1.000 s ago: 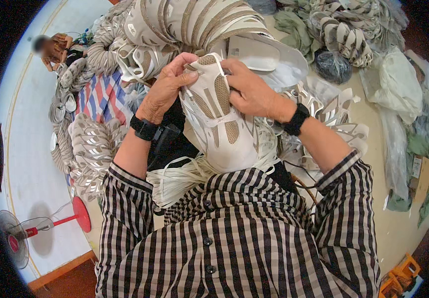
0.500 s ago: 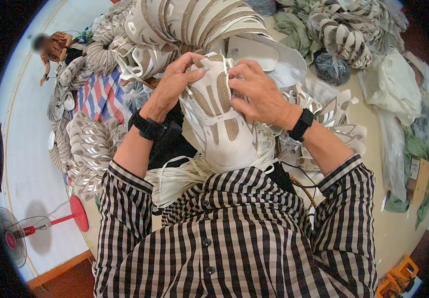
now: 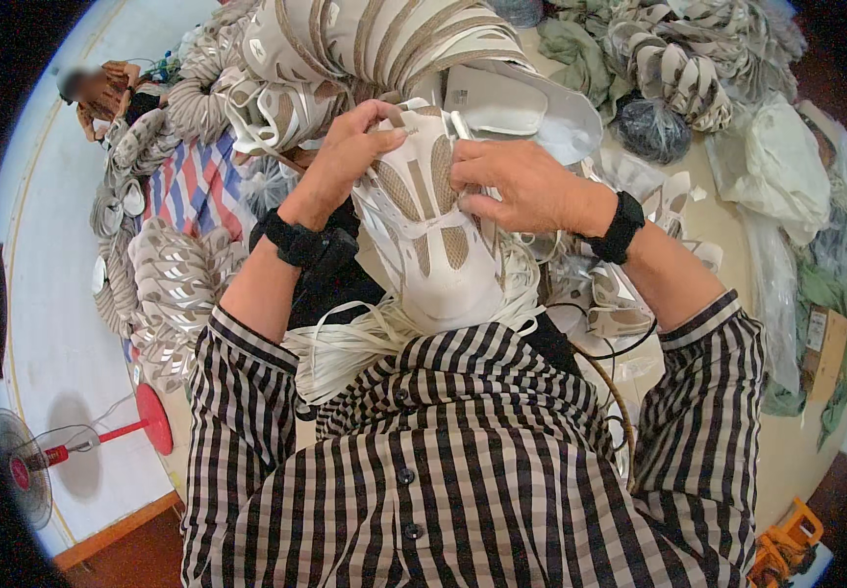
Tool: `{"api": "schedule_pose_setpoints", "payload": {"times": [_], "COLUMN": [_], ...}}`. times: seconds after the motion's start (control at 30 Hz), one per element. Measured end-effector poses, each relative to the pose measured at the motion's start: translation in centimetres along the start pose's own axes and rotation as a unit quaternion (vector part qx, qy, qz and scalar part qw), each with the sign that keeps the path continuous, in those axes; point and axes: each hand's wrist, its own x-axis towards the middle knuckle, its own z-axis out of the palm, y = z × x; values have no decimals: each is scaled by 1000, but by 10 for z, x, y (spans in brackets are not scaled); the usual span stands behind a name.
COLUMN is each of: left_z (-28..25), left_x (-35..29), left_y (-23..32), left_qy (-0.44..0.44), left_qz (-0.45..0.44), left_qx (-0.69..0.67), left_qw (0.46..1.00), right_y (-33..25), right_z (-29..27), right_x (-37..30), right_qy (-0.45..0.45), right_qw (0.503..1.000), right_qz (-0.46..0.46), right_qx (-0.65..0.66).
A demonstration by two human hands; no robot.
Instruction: Lacing a white and tan athletic shoe while sitting among many shoe components.
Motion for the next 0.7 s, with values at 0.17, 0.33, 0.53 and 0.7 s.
{"api": "schedule_pose_setpoints", "payload": {"times": [0.17, 0.33, 0.53, 0.7], "left_z": [13, 19, 27, 45], "left_x": [-14, -36, -24, -22], "left_y": [-5, 15, 6, 3], "left_qy": [129, 45, 13, 72], "left_qz": [241, 385, 360, 310], "left_qx": [127, 235, 247, 341], "left_qw": [954, 892, 900, 884], "right_y": [7, -9, -5, -3], "right_z": [10, 4, 7, 10], "right_x": [0, 1, 3, 9], "right_qy": [37, 35, 68, 80], "right_qw": [998, 995, 991, 995], "right_qz": [-26, 52, 47, 37], "right_qx": [34, 74, 103, 42]}}
